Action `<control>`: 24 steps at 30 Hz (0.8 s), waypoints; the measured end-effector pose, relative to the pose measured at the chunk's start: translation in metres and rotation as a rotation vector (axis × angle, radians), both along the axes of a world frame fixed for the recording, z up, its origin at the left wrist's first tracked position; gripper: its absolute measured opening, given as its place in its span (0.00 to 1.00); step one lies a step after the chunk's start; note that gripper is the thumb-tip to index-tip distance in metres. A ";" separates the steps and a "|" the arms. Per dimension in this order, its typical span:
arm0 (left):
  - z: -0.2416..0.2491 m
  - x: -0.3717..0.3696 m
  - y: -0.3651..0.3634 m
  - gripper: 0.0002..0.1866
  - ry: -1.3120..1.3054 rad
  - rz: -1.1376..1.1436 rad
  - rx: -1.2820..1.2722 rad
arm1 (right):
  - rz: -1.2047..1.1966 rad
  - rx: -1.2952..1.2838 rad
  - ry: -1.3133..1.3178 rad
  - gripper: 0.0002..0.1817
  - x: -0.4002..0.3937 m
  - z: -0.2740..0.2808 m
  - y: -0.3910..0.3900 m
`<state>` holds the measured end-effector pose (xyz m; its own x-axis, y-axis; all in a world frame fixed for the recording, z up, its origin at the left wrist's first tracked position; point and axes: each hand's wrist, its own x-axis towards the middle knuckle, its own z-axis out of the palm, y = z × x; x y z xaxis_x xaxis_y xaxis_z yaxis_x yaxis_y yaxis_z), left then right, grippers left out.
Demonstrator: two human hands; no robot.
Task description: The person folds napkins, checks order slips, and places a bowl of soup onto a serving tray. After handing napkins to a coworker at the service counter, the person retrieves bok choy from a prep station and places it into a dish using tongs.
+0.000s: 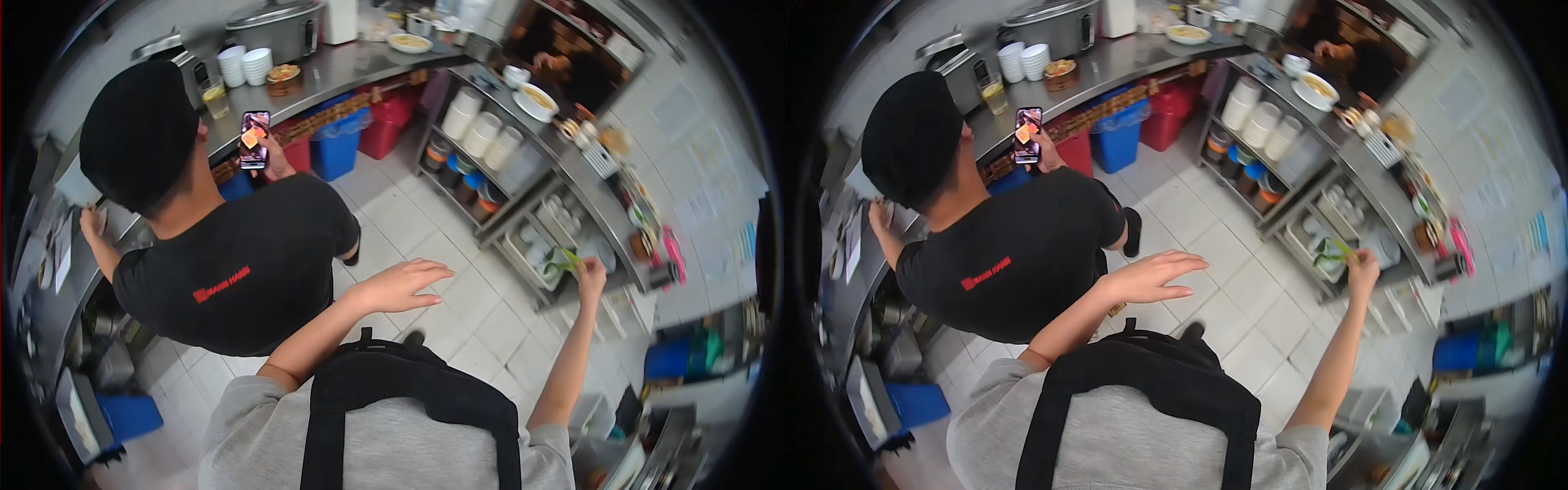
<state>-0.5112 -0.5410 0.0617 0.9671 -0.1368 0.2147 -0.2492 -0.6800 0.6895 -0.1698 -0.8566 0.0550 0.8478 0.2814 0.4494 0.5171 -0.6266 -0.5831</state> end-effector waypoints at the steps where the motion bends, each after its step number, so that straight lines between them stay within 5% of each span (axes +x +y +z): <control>1: -0.001 0.016 0.010 0.26 -0.020 0.023 -0.015 | 0.064 0.010 0.006 0.07 0.031 -0.008 0.014; 6: -0.031 0.075 0.068 0.25 -0.069 0.351 -0.103 | 0.179 -0.081 -0.044 0.06 0.150 -0.030 0.128; 10: -0.043 0.113 0.106 0.25 -0.023 0.645 -0.208 | 0.444 0.069 0.198 0.06 0.257 -0.060 0.242; 13: -0.048 0.139 0.132 0.24 -0.018 0.848 -0.212 | 0.462 -0.149 0.030 0.08 0.278 -0.036 0.335; 24: -0.057 0.204 0.274 0.22 -0.069 1.359 -0.215 | 0.815 -0.052 0.001 0.07 0.324 -0.006 0.619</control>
<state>-0.3075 -0.2670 0.0052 0.2991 0.9401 0.1634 0.4814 -0.2965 0.8248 0.1539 -0.2377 0.0495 0.3683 0.8304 0.4181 0.8218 -0.0805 -0.5640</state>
